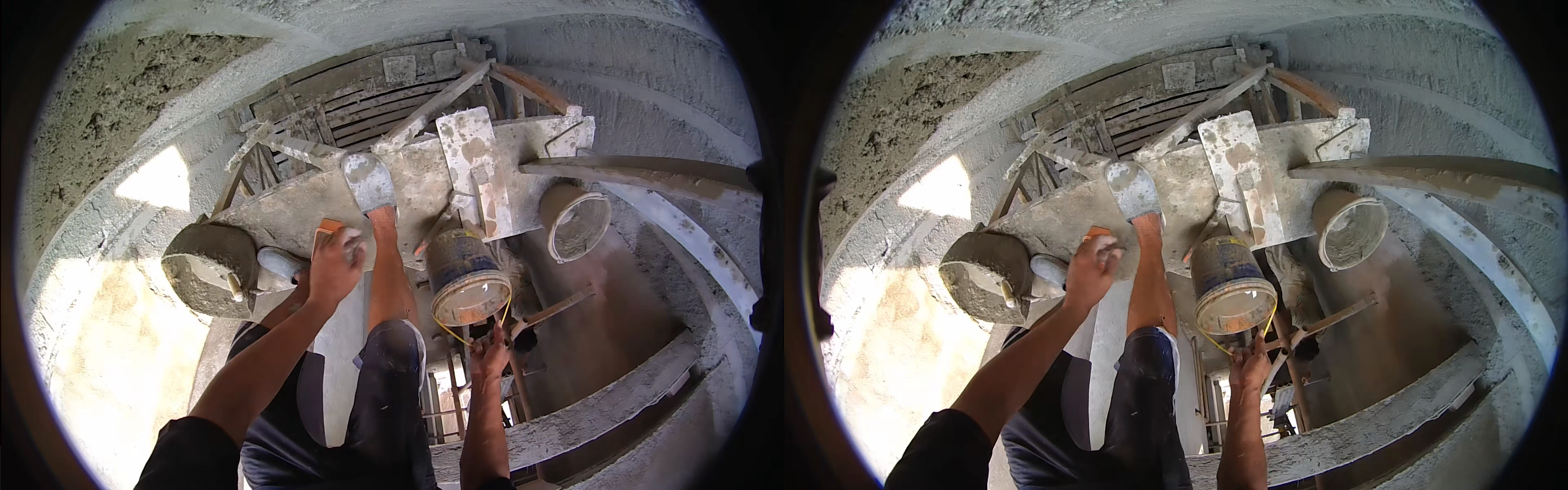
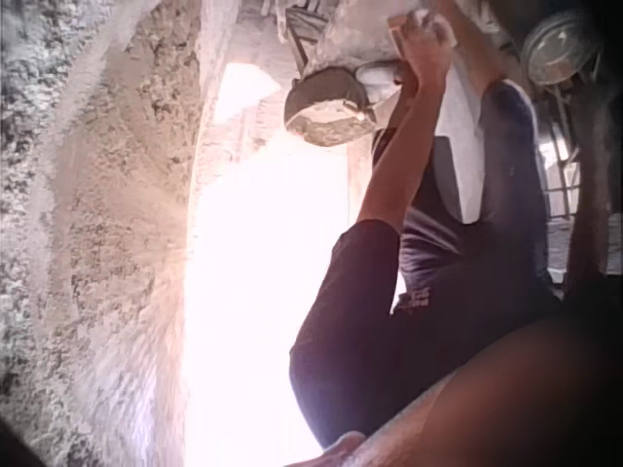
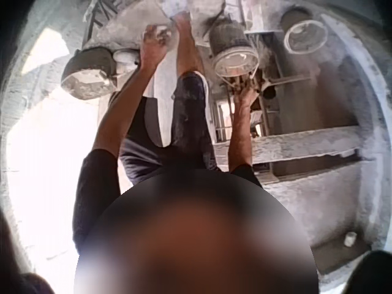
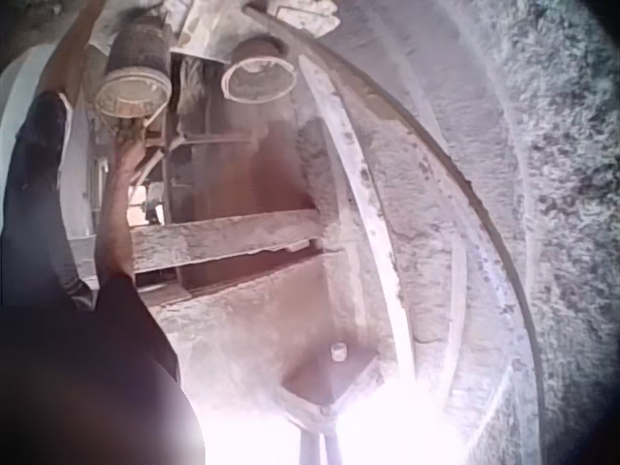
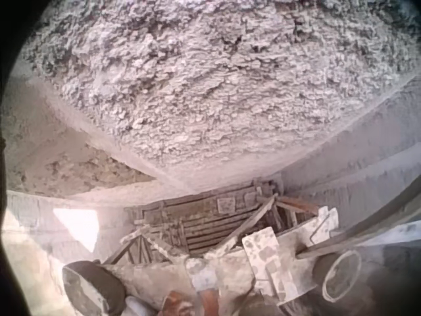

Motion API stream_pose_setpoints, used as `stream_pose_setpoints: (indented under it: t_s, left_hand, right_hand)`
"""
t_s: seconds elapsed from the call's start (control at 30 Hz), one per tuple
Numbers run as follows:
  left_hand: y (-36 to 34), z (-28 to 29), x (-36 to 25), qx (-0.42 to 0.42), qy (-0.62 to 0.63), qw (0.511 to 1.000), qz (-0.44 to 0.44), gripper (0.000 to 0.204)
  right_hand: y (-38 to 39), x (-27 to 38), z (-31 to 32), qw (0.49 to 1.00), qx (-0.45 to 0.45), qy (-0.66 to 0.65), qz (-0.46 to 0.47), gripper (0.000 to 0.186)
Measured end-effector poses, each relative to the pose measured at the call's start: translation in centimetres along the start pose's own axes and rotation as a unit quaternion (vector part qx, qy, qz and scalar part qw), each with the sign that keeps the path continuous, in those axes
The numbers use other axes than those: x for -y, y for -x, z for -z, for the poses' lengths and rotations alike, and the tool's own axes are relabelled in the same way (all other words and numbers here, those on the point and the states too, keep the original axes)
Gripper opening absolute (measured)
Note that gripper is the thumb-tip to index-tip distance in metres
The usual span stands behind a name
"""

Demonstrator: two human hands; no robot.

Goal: The person scoops wet plaster from a bucket with a trowel and applies it to a vertical wall, then smooths the surface with a larger trowel. The person repeats this cycle, spreading and leveling the plaster across the wall area.

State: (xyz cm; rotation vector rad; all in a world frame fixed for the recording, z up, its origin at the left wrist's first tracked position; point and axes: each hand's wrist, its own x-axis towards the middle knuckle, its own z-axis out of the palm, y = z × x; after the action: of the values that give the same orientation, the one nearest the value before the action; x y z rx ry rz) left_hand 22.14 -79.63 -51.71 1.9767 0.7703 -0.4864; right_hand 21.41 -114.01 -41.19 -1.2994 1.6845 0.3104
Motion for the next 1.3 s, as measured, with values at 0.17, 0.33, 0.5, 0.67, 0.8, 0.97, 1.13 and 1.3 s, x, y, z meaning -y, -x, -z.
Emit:
stream_pose_setpoints:
  t_s: [0.17,0.33,0.5,0.67,0.8,0.97,1.13,1.3]
  left_hand:
    - [-10.8,-18.8,-6.6,0.204,-0.072,0.974,0.065,0.062]
    - [-16.2,-29.4,-9.9,0.217,-0.014,0.952,0.216,0.099]
    - [-17.5,-32.6,-9.8,0.176,-0.035,0.964,0.196,0.106]
    - [-17.7,-31.5,-9.2,0.173,0.042,0.950,0.256,0.087]
    - [-16.7,-26.3,-6.7,0.204,0.299,0.892,0.272,0.056]
    - [-17.2,-18.7,-4.4,0.259,0.465,0.800,0.278,0.068]
    - [-16.7,-10.6,-2.0,0.212,0.504,0.802,0.240,0.058]
    - [-13.5,3.0,2.1,0.170,0.558,0.798,0.152,0.057]
  right_hand:
    - [3.5,0.7,3.1,0.997,-0.009,-0.067,-0.030,0.030]
    - [5.9,1.2,4.4,0.996,-0.050,-0.071,0.022,0.034]
    - [6.6,1.8,5.0,0.992,-0.114,-0.049,0.035,0.033]
    - [5.7,2.0,5.4,0.990,-0.108,-0.052,0.073,0.028]
    - [4.3,2.2,4.7,0.989,-0.085,-0.075,0.091,0.027]
    - [2.4,3.7,2.5,0.984,-0.121,-0.065,0.117,0.025]
    - [0.0,5.9,-0.1,0.981,-0.069,-0.006,0.181,0.029]
    - [-2.9,7.3,-3.4,0.971,-0.013,0.040,0.235,0.033]
